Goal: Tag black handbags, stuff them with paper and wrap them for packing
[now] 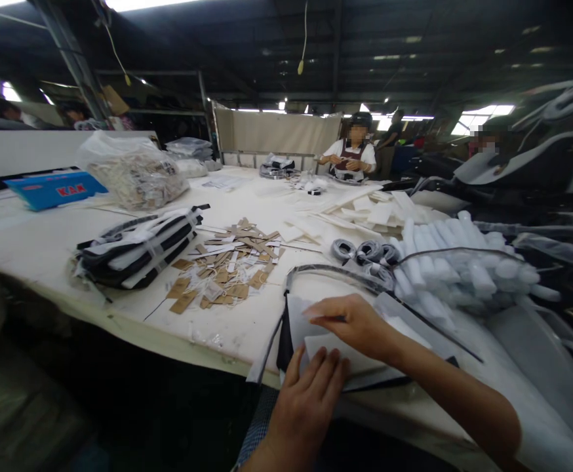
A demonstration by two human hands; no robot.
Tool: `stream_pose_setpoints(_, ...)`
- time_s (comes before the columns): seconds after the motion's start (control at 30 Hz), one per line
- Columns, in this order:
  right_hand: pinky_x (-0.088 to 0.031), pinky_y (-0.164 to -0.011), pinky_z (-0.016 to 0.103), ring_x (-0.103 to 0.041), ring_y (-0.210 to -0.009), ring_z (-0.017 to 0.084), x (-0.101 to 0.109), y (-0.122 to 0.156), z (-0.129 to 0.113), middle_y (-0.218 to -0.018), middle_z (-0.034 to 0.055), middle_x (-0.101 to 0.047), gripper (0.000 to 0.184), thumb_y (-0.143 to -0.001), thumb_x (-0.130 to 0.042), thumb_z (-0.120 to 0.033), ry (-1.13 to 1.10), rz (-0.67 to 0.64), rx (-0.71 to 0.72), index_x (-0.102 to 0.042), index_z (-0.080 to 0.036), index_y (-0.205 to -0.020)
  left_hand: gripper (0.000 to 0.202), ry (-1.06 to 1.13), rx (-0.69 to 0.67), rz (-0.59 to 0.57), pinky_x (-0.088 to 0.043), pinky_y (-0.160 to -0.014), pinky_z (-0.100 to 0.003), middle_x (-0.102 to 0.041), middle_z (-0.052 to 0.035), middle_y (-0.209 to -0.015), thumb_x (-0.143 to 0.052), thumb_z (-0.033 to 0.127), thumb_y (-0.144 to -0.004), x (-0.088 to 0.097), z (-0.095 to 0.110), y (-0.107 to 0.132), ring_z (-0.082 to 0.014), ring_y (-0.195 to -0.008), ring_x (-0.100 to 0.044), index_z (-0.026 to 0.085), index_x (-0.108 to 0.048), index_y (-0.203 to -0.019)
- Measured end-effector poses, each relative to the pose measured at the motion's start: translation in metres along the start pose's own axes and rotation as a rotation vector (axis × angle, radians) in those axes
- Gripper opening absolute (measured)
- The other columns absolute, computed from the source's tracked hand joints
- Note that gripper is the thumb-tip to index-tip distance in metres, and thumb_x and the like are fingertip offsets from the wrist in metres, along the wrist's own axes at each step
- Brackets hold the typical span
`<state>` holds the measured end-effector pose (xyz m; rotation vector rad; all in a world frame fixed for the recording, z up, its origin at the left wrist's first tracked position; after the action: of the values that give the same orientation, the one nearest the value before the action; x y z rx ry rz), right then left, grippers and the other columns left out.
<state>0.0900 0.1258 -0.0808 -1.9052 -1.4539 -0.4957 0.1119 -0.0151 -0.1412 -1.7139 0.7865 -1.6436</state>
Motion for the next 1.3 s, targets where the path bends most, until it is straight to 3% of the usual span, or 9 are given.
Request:
stream_pose_setpoints(0.07, -0.056, -0.09, 0.028, -0.072, -0.096, 0.018, -0.008, 0.021, -0.004, -0.107, 0.0048, -0.076, 0.022, -0.092, -0.059, -0.022, 0.034, -0.013, 0.095, -0.078, -0.024, -0.103, 0.033, 0.004, -0.008, -0.008, -0.027, -0.119, -0.044, -0.071, -0.0029, -0.123, -0.041, 0.015, -0.102, -0.001, -0.001, 0.001, -0.0176, -0.117, -0.061, 0.017, -0.063, -0.128)
stream_pose_setpoints(0.2, -0.057, -0.085, 0.023, -0.071, -0.094, 0.015, -0.019, 0.049, -0.002, -0.107, 0.0069, -0.072, 0.03, -0.091, -0.055, -0.012, 0.13, -0.005, 0.162, -0.076, -0.025, -0.109, 0.032, 0.045, -0.045, -0.085, -0.042, -0.108, -0.035, -0.07, -0.008, -0.12, -0.041, 0.017, -0.102, -0.004, -0.002, 0.004, -0.0181, -0.113, -0.063, 0.014, -0.062, -0.126)
stream_pose_setpoints(0.4, -0.059, -0.087, 0.025, -0.072, -0.098, 0.016, -0.016, 0.072, -0.002, -0.107, 0.0067, -0.075, 0.033, -0.092, -0.054, -0.01, 0.122, 0.084, 0.213, -0.075, -0.026, -0.111, 0.033, 0.108, -0.014, -0.127, -0.044, -0.107, -0.035, -0.071, -0.0091, -0.117, -0.04, 0.018, -0.102, -0.005, -0.003, 0.011, -0.018, -0.112, -0.063, 0.014, -0.059, -0.129)
stream_pose_setpoints(0.67, -0.061, -0.089, 0.027, -0.074, -0.099, 0.017, -0.01, 0.086, -0.01, -0.105, 0.0069, -0.077, 0.03, -0.091, -0.055, -0.007, 0.043, 0.212, 0.258, -0.075, -0.022, -0.108, 0.031, 0.178, 0.014, -0.079, -0.047, -0.106, -0.035, -0.069, -0.0132, -0.122, -0.047, 0.014, -0.099, -0.006, -0.005, 0.02, -0.0202, -0.121, -0.059, 0.011, -0.059, -0.128)
stream_pose_setpoints(0.97, -0.057, -0.1, 0.036, -0.069, -0.11, 0.019, -0.024, 0.112, -0.012, -0.111, 0.0078, -0.076, 0.04, -0.092, -0.056, -0.006, 0.166, 0.197, 0.425, -0.065, -0.024, -0.127, 0.03, 0.283, 0.128, 0.064, -0.053, -0.1, -0.036, -0.069, -0.0151, -0.118, -0.049, 0.02, -0.1, -0.005, -0.014, 0.032, -0.0209, -0.116, -0.063, 0.013, -0.055, -0.129)
stream_pose_setpoints(1.07, -0.054, -0.104, 0.042, -0.069, -0.111, 0.02, -0.031, 0.117, -0.01, -0.115, 0.008, -0.074, 0.043, -0.092, -0.056, -0.007, 0.259, 0.19, 0.485, -0.062, -0.023, -0.131, 0.034, 0.27, 0.162, 0.098, -0.053, -0.1, -0.039, -0.065, -0.0163, -0.124, -0.051, 0.021, -0.1, -0.004, -0.017, 0.037, -0.0226, -0.122, -0.06, 0.015, -0.053, -0.133)
stream_pose_setpoints(1.2, -0.053, -0.104, 0.041, -0.067, -0.113, 0.02, -0.033, 0.121, -0.016, -0.115, 0.0097, -0.074, 0.041, -0.092, -0.054, -0.005, 0.325, 0.215, 0.524, -0.062, -0.019, -0.13, 0.038, 0.208, 0.072, 0.015, -0.048, -0.106, -0.043, -0.059, -0.0154, -0.137, -0.047, 0.018, -0.101, -0.005, -0.013, 0.033, -0.0269, -0.138, -0.045, 0.016, -0.052, -0.138)
stream_pose_setpoints(1.3, -0.053, -0.105, 0.043, -0.068, -0.113, 0.021, -0.034, 0.135, -0.021, -0.112, 0.0097, -0.075, 0.038, -0.089, -0.062, -0.008, 0.364, 0.223, 0.527, -0.064, -0.018, -0.126, 0.038, 0.227, 0.002, -0.043, -0.045, -0.107, -0.04, -0.065, -0.0119, -0.132, -0.047, 0.017, -0.101, -0.007, -0.011, 0.029, -0.0234, -0.135, -0.049, 0.015, -0.052, -0.138)
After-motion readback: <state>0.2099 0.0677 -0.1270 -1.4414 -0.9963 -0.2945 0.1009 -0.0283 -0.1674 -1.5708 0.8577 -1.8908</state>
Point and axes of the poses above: each hand's wrist, its own y-axis away from the middle knuckle, its own x-axis out of the back of the hand, z = x × y, the point moved 7 cm from there along -y, towards the middle knuckle
